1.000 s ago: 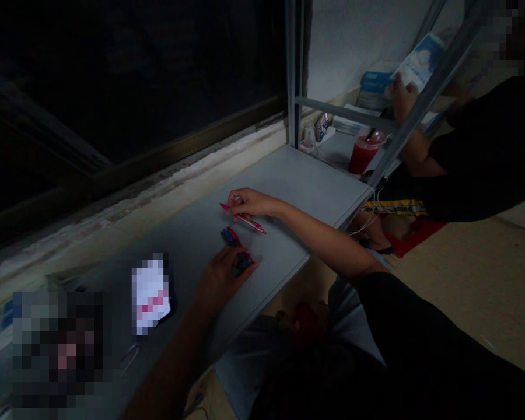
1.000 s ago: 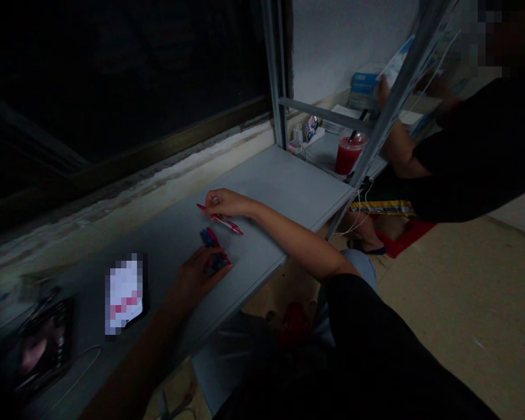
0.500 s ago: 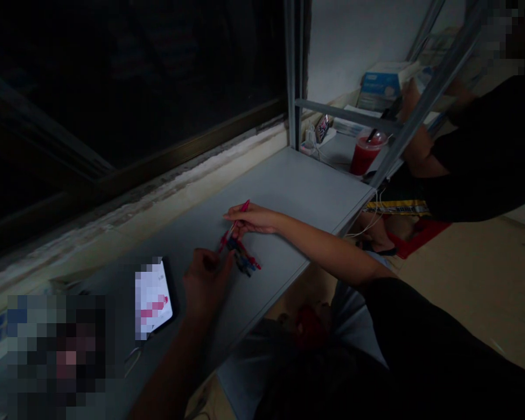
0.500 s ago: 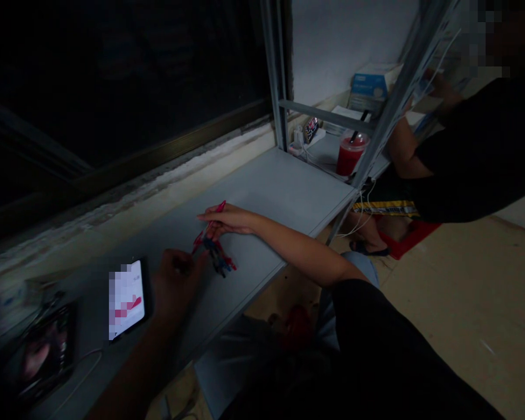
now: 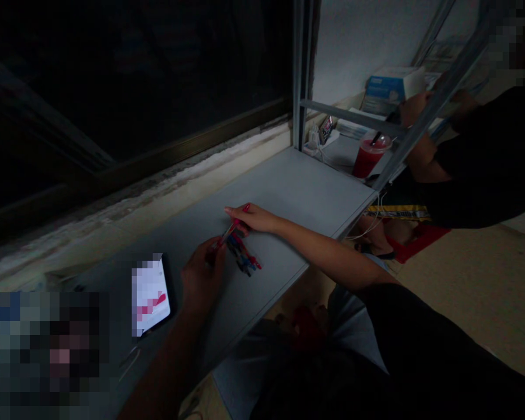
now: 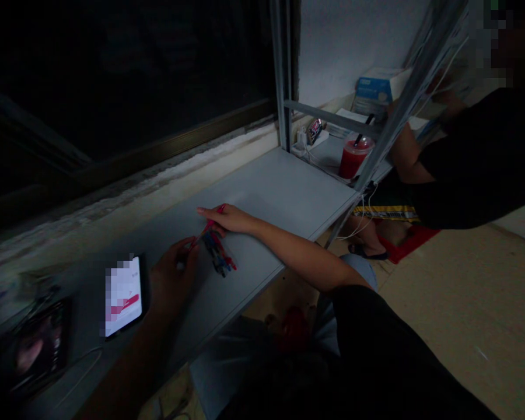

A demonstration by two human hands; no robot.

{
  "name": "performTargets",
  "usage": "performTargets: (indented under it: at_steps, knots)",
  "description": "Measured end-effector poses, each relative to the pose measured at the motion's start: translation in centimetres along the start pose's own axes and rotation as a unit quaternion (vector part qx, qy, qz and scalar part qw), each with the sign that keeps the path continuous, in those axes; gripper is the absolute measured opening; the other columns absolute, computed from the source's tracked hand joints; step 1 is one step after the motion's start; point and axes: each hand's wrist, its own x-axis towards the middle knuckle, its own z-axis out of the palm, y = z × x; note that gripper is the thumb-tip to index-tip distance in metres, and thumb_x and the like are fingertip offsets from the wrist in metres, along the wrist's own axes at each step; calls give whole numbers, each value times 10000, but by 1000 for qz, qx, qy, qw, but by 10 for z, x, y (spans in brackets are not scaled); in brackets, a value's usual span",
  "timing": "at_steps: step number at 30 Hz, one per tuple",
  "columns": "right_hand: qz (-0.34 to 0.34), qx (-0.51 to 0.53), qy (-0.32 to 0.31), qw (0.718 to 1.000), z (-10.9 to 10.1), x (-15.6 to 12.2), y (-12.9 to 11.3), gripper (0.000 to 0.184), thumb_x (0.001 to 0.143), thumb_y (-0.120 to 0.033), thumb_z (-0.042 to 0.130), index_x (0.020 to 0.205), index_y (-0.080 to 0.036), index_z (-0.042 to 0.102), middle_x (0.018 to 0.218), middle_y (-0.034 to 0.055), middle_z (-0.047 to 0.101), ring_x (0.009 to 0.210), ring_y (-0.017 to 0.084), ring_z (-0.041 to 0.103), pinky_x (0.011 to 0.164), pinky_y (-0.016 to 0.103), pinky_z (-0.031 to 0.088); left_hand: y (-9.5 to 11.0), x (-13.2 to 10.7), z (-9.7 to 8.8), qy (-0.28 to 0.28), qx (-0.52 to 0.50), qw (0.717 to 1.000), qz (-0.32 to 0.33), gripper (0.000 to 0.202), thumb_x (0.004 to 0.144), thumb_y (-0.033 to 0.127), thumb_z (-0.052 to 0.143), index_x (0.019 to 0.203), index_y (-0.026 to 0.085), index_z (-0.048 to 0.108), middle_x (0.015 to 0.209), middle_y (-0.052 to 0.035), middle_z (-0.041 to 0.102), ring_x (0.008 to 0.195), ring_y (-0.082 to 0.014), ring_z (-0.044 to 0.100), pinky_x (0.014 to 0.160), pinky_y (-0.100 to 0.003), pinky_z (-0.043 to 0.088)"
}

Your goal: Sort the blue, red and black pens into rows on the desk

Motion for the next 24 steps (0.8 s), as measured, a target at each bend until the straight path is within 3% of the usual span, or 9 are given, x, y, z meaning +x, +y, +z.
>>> performTargets:
  at_steps: [2, 5, 10, 13, 18, 20, 24]
  knots:
    - [-31, -29, 7, 999, 0, 1, 3, 680, 1038, -623, 524, 524, -181, 467, 398, -50, 441, 387, 49, 400, 488, 191, 388, 0, 2, -1, 6, -9, 1000, -11, 377, 991, 455, 583, 1179, 161, 725, 940, -76, 767, 792, -206, 704, 762, -309, 556]
    - [-27, 23, -41, 999, 0, 2, 5, 676, 1037, -595, 539, 506, -218, 360, 395, -78, 360, 363, 51, 313, 428, 211, 310, 3, 3, -2, 0, -31, 999, -27, 335, 992, 440, 560, 1071, 163, 731, 932, -81, 769, 778, -204, 696, 731, -299, 543]
    - [-20, 52, -109, 992, -4, 0, 4, 619, 1025, -481, 589, 535, -227, 311, 438, -104, 287, 399, 46, 222, 417, 210, 240, 6, 0, -2, -67, -85, 993, -44, 365, 1040, 440, 446, 860, 204, 659, 667, -4, 609, 598, -167, 562, 584, -276, 451]
    - [-47, 25, -150, 987, -11, -2, 2, 581, 987, -506, 645, 565, -210, 379, 470, -100, 341, 431, 42, 265, 456, 210, 278, 6, -2, -2, -103, -123, 985, -59, 418, 1062, 467, 403, 802, 213, 609, 596, 27, 476, 539, -152, 460, 526, -271, 378]
    - [-83, -27, -157, 984, -24, -3, -3, 390, 848, -429, 837, 808, -164, 553, 597, -83, 534, 539, 55, 451, 537, 193, 357, 4, 0, -2, -111, -139, 981, -74, 410, 1063, 480, 405, 818, 218, 605, 600, 36, 435, 537, -149, 427, 509, -270, 344]
    - [-72, -37, -140, 987, -28, -4, -6, 372, 868, -439, 817, 859, -161, 570, 665, -62, 589, 574, 64, 499, 561, 197, 392, 4, 1, -3, -106, -129, 983, -76, 417, 1059, 499, 412, 834, 217, 621, 597, 39, 440, 538, -150, 433, 517, -271, 347]
    - [-53, -103, -104, 988, -36, -7, -8, 459, 987, -504, 657, 708, -153, 560, 597, -38, 558, 542, 69, 489, 562, 209, 405, 3, 2, -3, -84, -85, 991, -66, 378, 1025, 474, 453, 863, 205, 664, 603, 38, 485, 553, -150, 475, 547, -273, 363]
